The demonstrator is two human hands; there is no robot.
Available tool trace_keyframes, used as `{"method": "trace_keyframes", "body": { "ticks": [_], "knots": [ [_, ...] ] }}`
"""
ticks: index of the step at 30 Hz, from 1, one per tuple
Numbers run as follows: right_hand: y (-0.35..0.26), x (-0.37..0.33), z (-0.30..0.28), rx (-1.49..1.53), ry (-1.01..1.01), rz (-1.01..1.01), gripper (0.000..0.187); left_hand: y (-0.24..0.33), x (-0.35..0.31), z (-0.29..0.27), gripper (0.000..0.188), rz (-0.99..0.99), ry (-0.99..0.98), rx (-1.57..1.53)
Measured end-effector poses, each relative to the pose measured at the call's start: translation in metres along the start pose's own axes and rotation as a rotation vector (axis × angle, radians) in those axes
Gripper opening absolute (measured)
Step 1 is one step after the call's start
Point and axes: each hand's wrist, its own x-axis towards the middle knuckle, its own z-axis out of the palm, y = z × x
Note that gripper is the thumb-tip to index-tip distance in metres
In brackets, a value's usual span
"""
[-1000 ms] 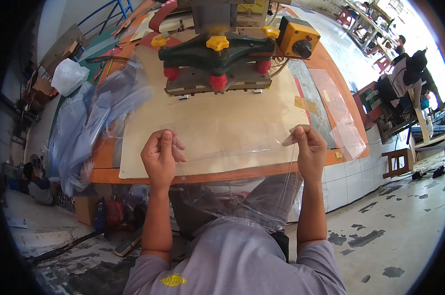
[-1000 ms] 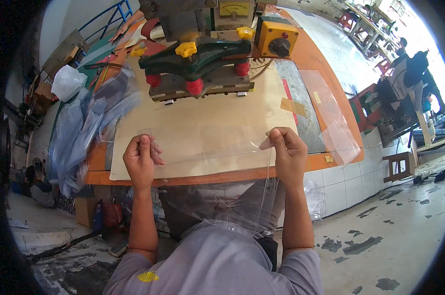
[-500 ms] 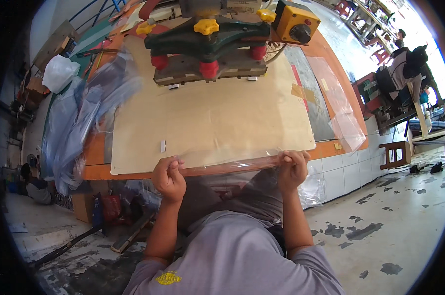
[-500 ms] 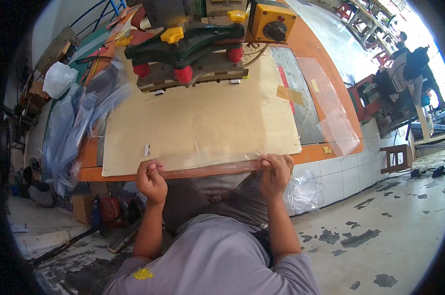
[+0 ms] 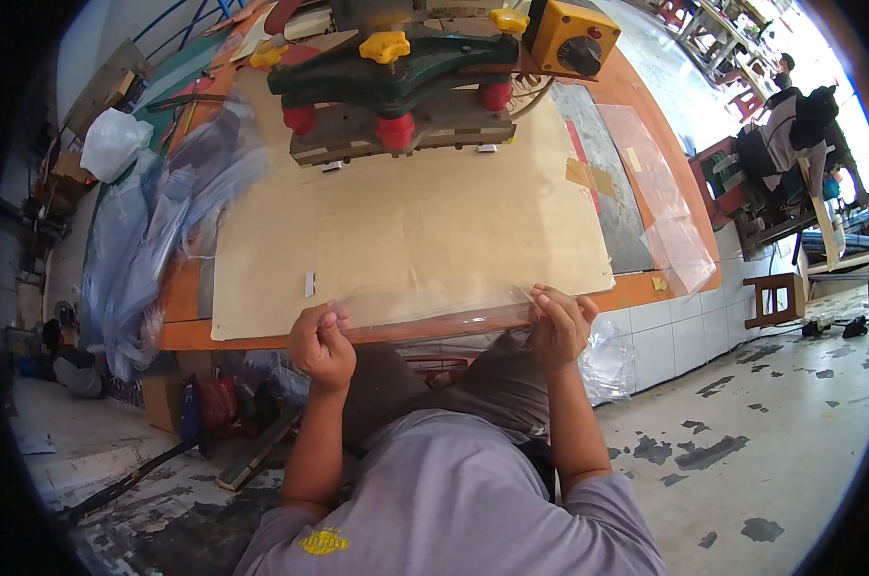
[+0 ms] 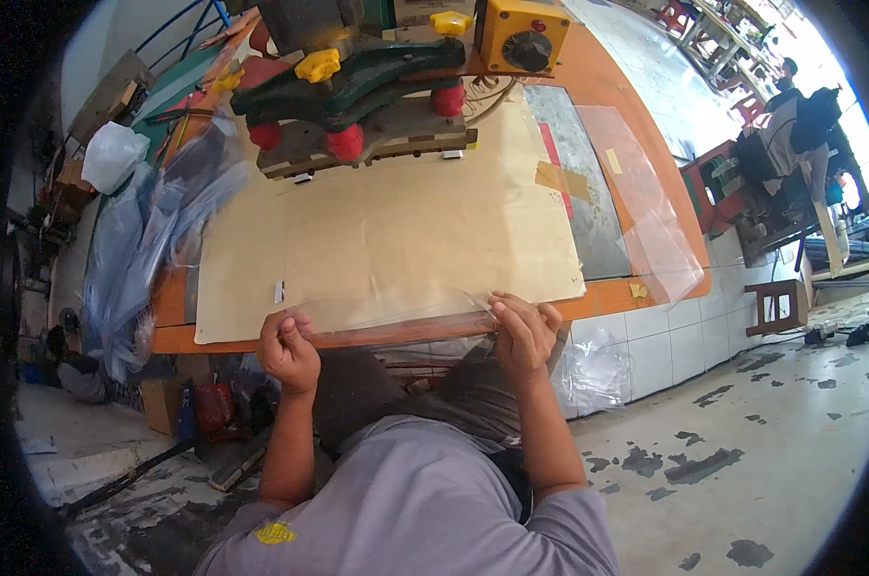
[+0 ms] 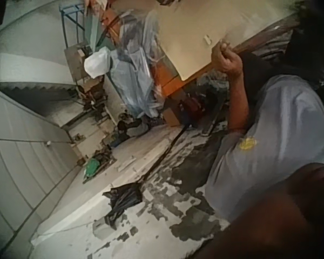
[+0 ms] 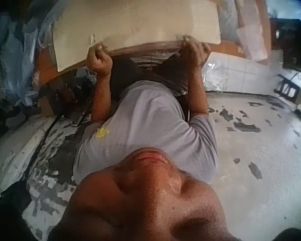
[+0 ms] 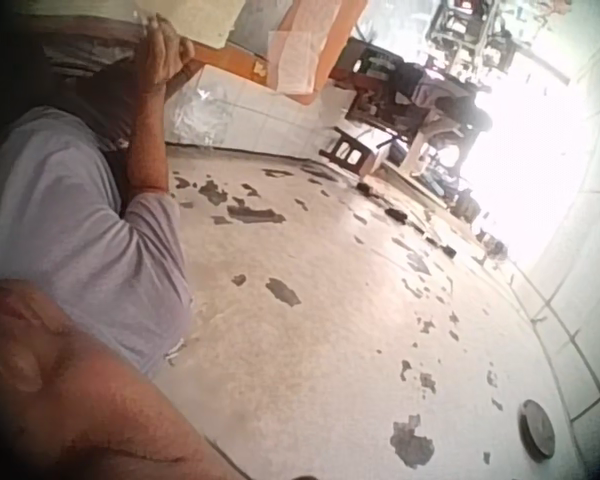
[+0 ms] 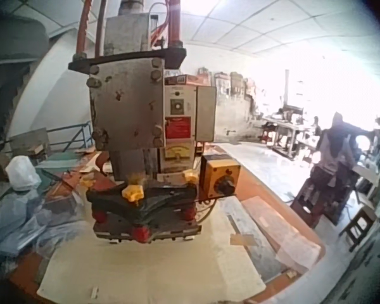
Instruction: The person aligns the edges of plastic sheets on a workspace and uses a heat-sealing machine to seal the seams before pulling the sealed material away.
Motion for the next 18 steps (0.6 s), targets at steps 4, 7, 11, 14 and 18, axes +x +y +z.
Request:
{"method": "trace_keyframes", "body": {
  "ticks": [4, 7, 11, 14, 18],
  "knots": [
    [0.007, -0.004, 0.001, 0.068, -0.013, -0.057, 0.016, 0.001, 0.0, 0.0, 0.021, 0.015, -0.005, 0.019],
    [0.011, -0.01, 0.01, 0.067, 0.027, -0.065, 0.014, -0.002, -0.001, 0.003, 0.019, 0.023, 0.024, 0.005],
    [0.011, -0.005, 0.009, 0.062, 0.03, -0.035, 0.009, 0.001, 0.004, 0.001, 0.019, -0.005, 0.021, 0.022],
    [0.002, 0.019, -0.003, 0.207, 0.049, 0.04, 0.006, 0.012, 0.008, -0.009, 0.025, -0.164, 0.002, -0.14],
    [-0.025, 0.068, -0.033, 0.412, -0.043, 0.434, 0.019, 0.044, 0.049, -0.02, 0.028, -0.263, -0.006, -0.31]
  ]
}}
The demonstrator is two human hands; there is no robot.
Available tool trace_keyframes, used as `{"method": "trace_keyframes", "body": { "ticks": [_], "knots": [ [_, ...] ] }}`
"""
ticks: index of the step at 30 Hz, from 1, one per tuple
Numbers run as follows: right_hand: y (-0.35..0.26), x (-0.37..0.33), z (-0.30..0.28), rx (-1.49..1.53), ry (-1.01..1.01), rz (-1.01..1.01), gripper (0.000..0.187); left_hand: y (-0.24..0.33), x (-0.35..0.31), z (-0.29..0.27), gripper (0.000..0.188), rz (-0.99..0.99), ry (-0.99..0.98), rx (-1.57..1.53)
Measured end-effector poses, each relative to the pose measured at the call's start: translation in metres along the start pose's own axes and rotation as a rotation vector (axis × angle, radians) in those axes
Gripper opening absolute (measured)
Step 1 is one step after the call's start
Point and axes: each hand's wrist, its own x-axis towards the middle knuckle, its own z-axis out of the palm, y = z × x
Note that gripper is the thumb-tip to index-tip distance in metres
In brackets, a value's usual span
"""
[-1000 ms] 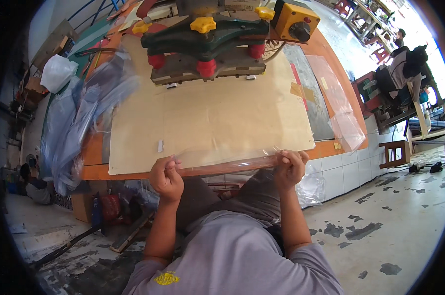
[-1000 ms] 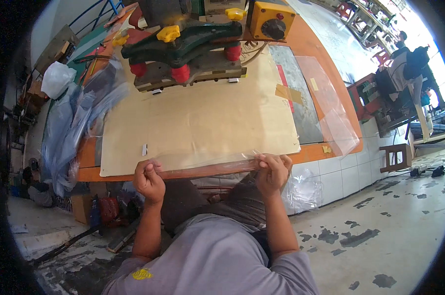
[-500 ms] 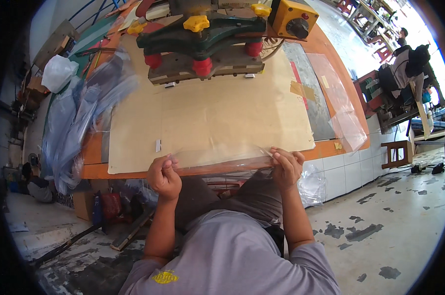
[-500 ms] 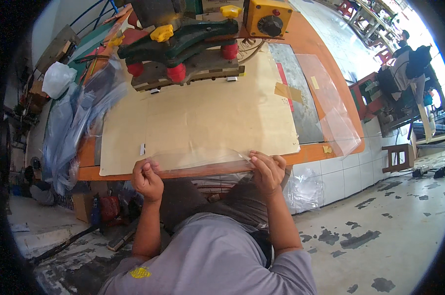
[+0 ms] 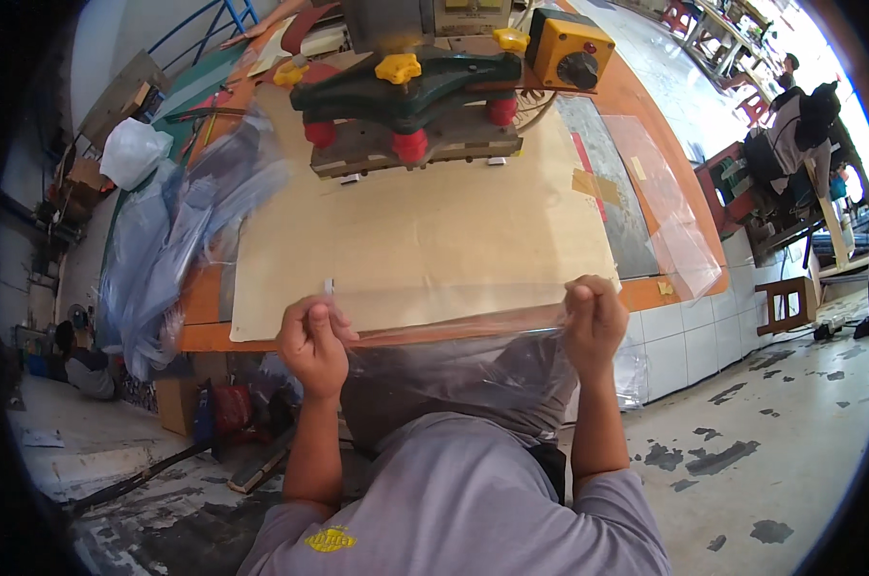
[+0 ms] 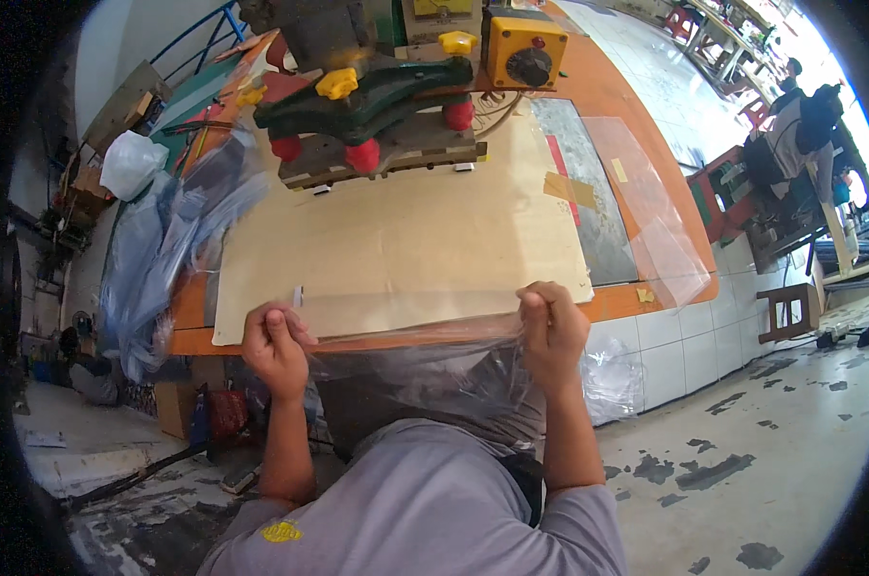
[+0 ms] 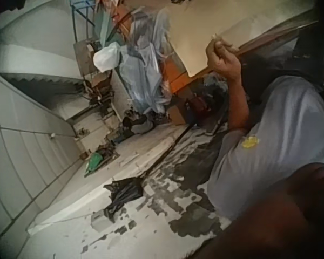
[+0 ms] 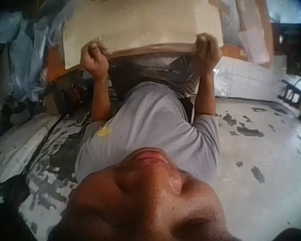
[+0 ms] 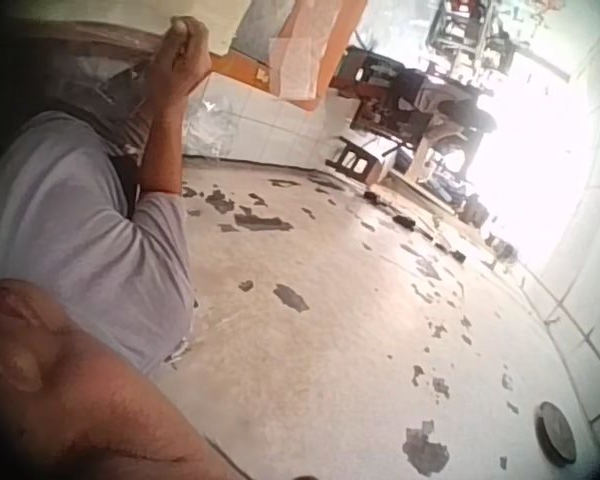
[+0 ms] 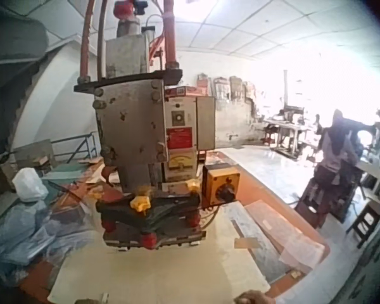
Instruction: The person aligns the edges of plastic sheets on a workspace and uses a heat-sealing machine to seal the seams before pulling the sealed material away.
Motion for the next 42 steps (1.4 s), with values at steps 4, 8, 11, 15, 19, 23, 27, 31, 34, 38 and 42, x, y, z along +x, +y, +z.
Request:
{"method": "trace_keyframes", "body": {
  "ticks": [4, 8, 11, 15, 19, 23, 27, 31, 34, 38, 42],
  "knots": [
    [-0.022, 0.029, -0.007, 0.153, -0.064, 0.184, 0.023, 0.021, 0.03, -0.001, 0.026, -0.202, -0.082, -0.095],
    [-0.03, 0.05, -0.003, 0.151, -0.107, 0.293, 0.028, 0.031, 0.044, 0.001, 0.029, -0.28, -0.079, -0.1],
    [-0.031, 0.056, -0.002, 0.208, -0.094, 0.321, 0.026, 0.033, 0.05, -0.003, 0.031, -0.296, -0.098, -0.105],
    [-0.032, 0.064, -0.004, 0.28, -0.085, 0.32, 0.024, 0.039, 0.054, 0.002, 0.035, -0.282, -0.062, -0.118],
    [-0.019, 0.068, -0.014, 0.184, -0.065, 0.263, 0.026, 0.05, 0.063, 0.01, 0.03, -0.36, -0.124, -0.177],
    [-0.009, 0.07, -0.018, 0.175, -0.061, 0.257, 0.025, 0.052, 0.062, 0.011, 0.029, -0.351, -0.2, -0.194],
    [-0.012, 0.07, -0.02, 0.179, -0.051, 0.271, 0.025, 0.052, 0.062, 0.013, 0.029, -0.355, -0.215, -0.207],
    [-0.014, 0.069, -0.02, 0.138, -0.043, 0.244, 0.023, 0.046, 0.063, 0.015, 0.03, -0.312, -0.179, -0.18],
    [-0.024, 0.07, -0.018, 0.229, -0.097, 0.267, 0.022, 0.042, 0.064, 0.012, 0.032, -0.34, -0.177, -0.173],
    [-0.031, 0.072, -0.019, 0.249, -0.112, 0.27, 0.022, 0.034, 0.066, 0.012, 0.034, -0.302, -0.169, -0.177],
    [-0.041, 0.076, -0.018, 0.233, -0.112, 0.325, 0.023, 0.03, 0.065, 0.014, 0.032, -0.279, -0.159, -0.197]
  ]
}}
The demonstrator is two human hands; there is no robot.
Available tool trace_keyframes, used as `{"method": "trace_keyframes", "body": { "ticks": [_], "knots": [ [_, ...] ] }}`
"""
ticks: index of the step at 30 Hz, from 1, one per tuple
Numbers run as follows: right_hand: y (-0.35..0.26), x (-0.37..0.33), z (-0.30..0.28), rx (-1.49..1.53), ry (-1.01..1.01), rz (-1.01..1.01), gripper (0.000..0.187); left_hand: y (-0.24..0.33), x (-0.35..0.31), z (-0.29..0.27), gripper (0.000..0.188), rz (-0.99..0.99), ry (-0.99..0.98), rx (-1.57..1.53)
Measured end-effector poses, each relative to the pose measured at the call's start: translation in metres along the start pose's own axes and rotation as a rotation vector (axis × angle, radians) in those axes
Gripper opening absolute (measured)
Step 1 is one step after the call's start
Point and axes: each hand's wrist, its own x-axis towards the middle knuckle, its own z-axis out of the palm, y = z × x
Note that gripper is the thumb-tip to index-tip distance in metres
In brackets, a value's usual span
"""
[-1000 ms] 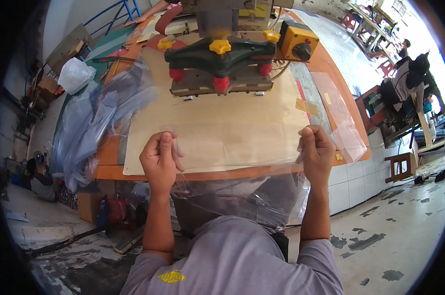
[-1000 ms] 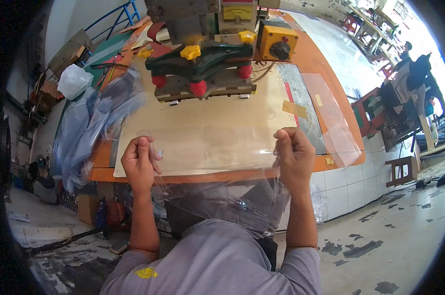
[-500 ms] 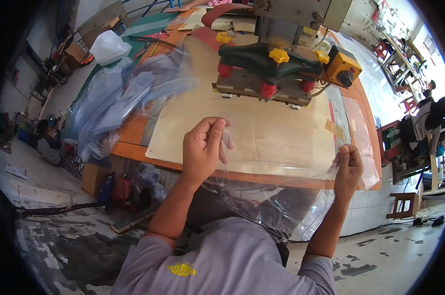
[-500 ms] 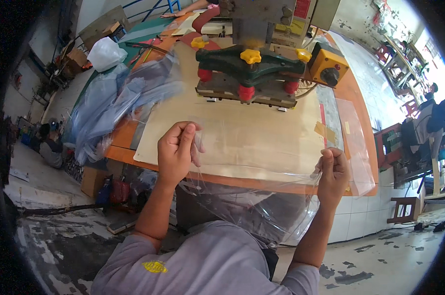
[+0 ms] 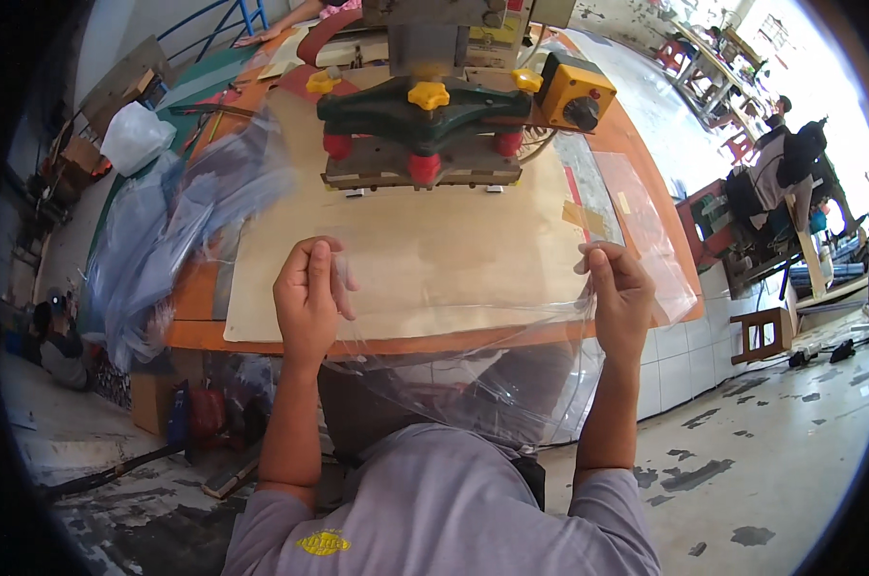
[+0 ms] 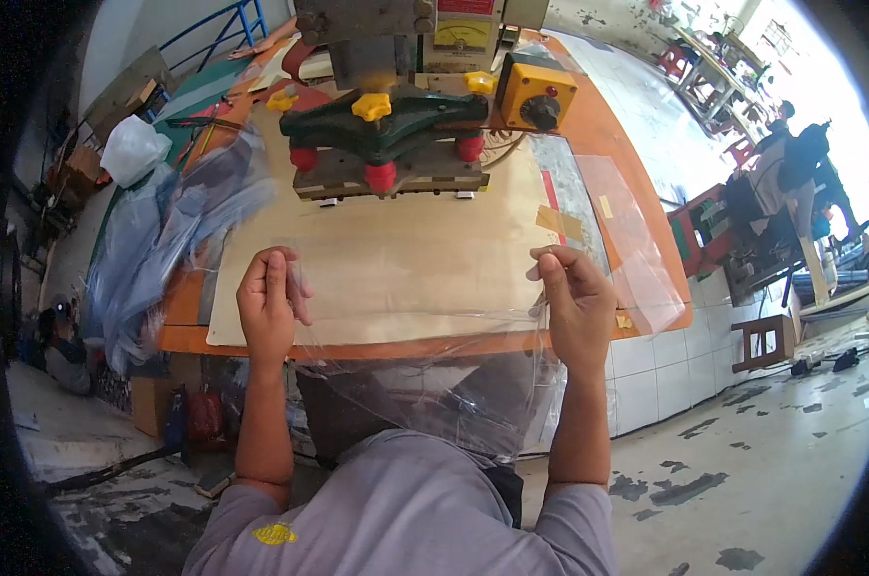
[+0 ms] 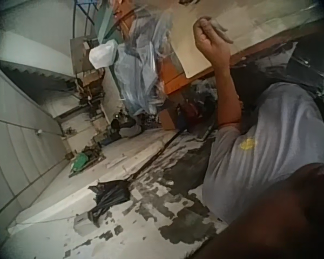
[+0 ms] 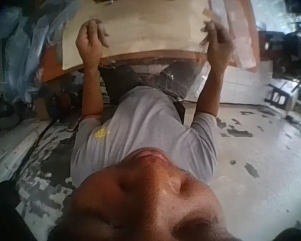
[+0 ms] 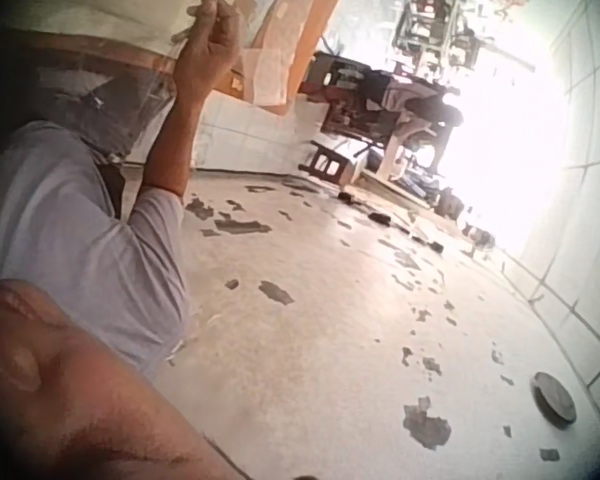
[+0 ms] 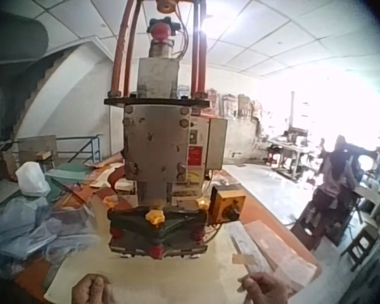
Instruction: The person aligns the edges of plastic sheets on a workspace and uses a heat-sealing machine to seal the seams before pulling the sealed material away.
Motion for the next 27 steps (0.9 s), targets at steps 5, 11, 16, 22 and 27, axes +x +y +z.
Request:
{"method": "trace_keyframes", "body": {
  "ticks": [5, 11, 16, 22, 27],
  "knots": [
    [-0.007, 0.003, 0.001, 0.009, 0.003, -0.035, 0.026, -0.01, 0.001, -0.003, 0.03, 0.055, -0.008, -0.036],
    [-0.009, 0.004, 0.001, 0.018, -0.034, -0.025, 0.03, -0.01, 0.002, 0.0, 0.03, 0.111, 0.076, 0.005],
    [0.001, 0.007, 0.006, -0.006, -0.003, -0.103, 0.03, 0.0, 0.001, -0.004, 0.03, 0.024, 0.05, -0.013],
    [0.017, 0.01, -0.008, -0.079, 0.032, -0.018, 0.029, 0.008, 0.003, 0.009, 0.032, -0.017, 0.02, -0.013],
    [0.028, 0.013, -0.003, -0.087, 0.022, -0.026, 0.028, 0.01, 0.0, 0.004, 0.032, -0.051, -0.01, -0.01]
  ]
}}
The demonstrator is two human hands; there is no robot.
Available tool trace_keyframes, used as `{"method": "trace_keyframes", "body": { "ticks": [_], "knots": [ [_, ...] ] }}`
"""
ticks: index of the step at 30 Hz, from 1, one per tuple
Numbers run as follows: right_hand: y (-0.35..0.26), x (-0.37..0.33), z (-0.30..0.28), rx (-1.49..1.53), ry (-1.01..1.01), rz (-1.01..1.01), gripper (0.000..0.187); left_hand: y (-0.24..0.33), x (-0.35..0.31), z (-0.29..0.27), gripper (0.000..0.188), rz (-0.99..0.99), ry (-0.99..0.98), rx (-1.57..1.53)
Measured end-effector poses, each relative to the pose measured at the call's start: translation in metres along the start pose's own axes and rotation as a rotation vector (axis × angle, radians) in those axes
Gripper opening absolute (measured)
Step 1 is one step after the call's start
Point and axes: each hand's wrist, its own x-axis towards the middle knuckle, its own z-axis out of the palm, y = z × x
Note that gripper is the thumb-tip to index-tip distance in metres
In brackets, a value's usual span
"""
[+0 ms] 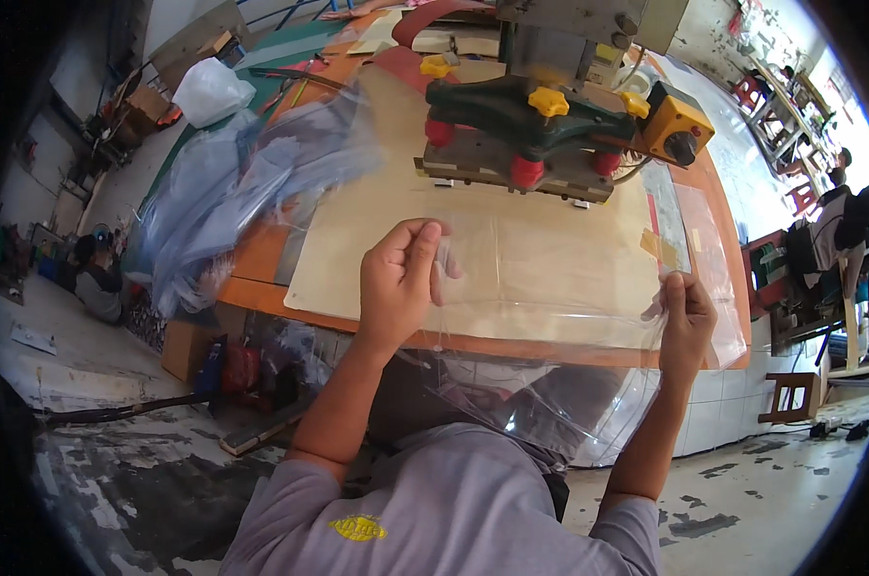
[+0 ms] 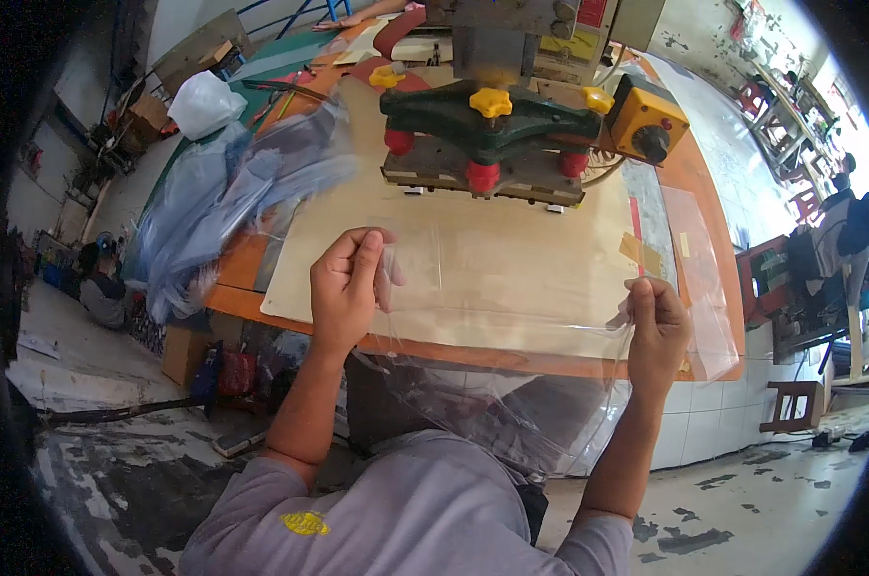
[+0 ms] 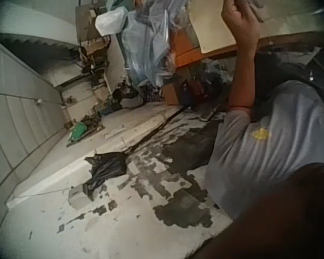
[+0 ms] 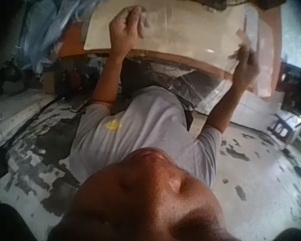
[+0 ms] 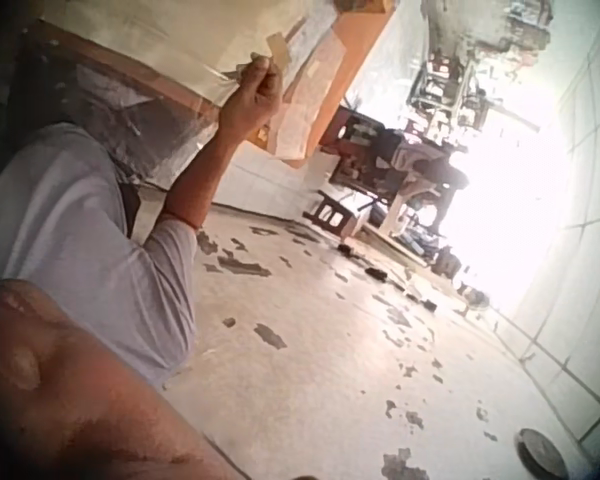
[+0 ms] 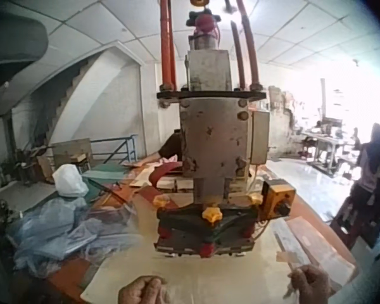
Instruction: The person aligns the edges of plastic sheets on a workspace and uses a heat-sealing machine to seal the seams before pulling the sealed material away.
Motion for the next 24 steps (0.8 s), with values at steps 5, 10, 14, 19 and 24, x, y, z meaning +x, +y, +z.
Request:
{"method": "trace_keyframes", "body": {
  "ticks": [5, 10, 14, 19, 24],
  "knots": [
    [-0.002, 0.001, 0.002, -0.009, -0.009, -0.002, 0.028, 0.003, 0.001, -0.001, 0.033, -0.006, -0.016, 0.001],
    [0.003, 0.004, 0.005, -0.022, -0.011, 0.039, 0.026, -0.001, 0.007, 0.001, 0.032, -0.006, -0.01, 0.102],
    [0.019, 0.015, 0.021, -0.128, -0.071, 0.047, 0.029, -0.019, 0.016, -0.008, 0.034, -0.055, 0.015, 0.223],
    [0.044, 0.048, 0.047, -0.271, -0.173, 0.133, 0.034, -0.053, 0.052, -0.022, 0.034, -0.133, -0.061, 0.423],
    [0.055, 0.072, 0.075, -0.469, -0.232, 0.09, 0.029, -0.092, 0.088, -0.034, 0.024, -0.058, -0.17, 0.823]
  ]
}}
